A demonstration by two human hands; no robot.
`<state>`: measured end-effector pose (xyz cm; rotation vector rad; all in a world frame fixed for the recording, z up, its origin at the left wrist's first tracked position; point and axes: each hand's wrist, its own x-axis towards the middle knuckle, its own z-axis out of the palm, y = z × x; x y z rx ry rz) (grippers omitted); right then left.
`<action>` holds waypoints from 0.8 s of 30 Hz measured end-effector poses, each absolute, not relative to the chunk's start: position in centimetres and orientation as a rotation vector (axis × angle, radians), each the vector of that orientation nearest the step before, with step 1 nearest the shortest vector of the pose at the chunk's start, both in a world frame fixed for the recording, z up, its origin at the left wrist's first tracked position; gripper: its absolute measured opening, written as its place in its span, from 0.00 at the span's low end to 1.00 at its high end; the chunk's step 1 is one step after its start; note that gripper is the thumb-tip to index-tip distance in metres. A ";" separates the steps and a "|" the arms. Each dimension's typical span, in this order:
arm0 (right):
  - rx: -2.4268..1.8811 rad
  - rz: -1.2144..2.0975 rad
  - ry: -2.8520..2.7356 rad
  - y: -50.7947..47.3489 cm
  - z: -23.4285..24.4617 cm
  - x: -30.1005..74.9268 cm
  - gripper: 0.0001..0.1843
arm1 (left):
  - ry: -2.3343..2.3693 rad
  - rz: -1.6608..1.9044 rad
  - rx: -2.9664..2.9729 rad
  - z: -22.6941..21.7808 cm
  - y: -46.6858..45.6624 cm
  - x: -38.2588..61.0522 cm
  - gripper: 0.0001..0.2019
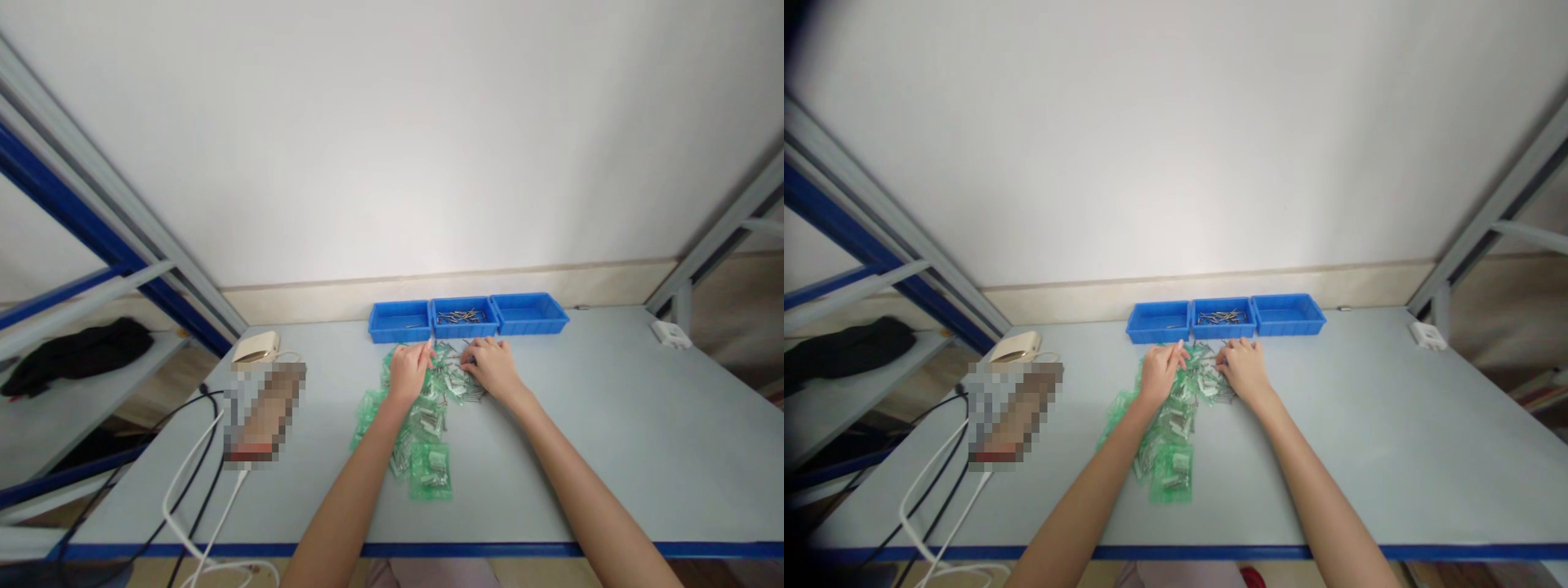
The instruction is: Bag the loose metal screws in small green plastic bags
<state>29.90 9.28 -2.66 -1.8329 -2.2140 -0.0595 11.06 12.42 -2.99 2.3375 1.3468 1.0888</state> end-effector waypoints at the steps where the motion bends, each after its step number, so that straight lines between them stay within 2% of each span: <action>1: -1.817 -0.069 -2.215 9.4 -2.6 29.8 0.04 | 1.352 1.068 2.350 -3.0 12.4 11.1 0.22; 6: -1.646 0.000 -2.089 9.4 -2.1 29.7 0.07 | 1.347 1.057 2.457 -2.6 12.0 11.4 0.12; 11: -1.396 0.619 -1.837 9.5 -2.0 29.6 0.13 | 1.179 0.993 2.743 -2.2 11.4 11.6 0.10; 15: -1.304 0.859 -1.706 9.9 -2.5 29.6 0.14 | 1.187 0.913 2.838 -2.4 11.2 11.5 0.13; 19: -1.204 0.901 -1.628 9.8 -2.5 29.6 0.15 | 1.197 0.896 2.853 -2.5 11.2 11.7 0.14; 24: -1.312 0.648 -1.786 9.4 -1.6 29.8 0.14 | 1.227 0.911 2.817 -2.6 11.3 11.9 0.15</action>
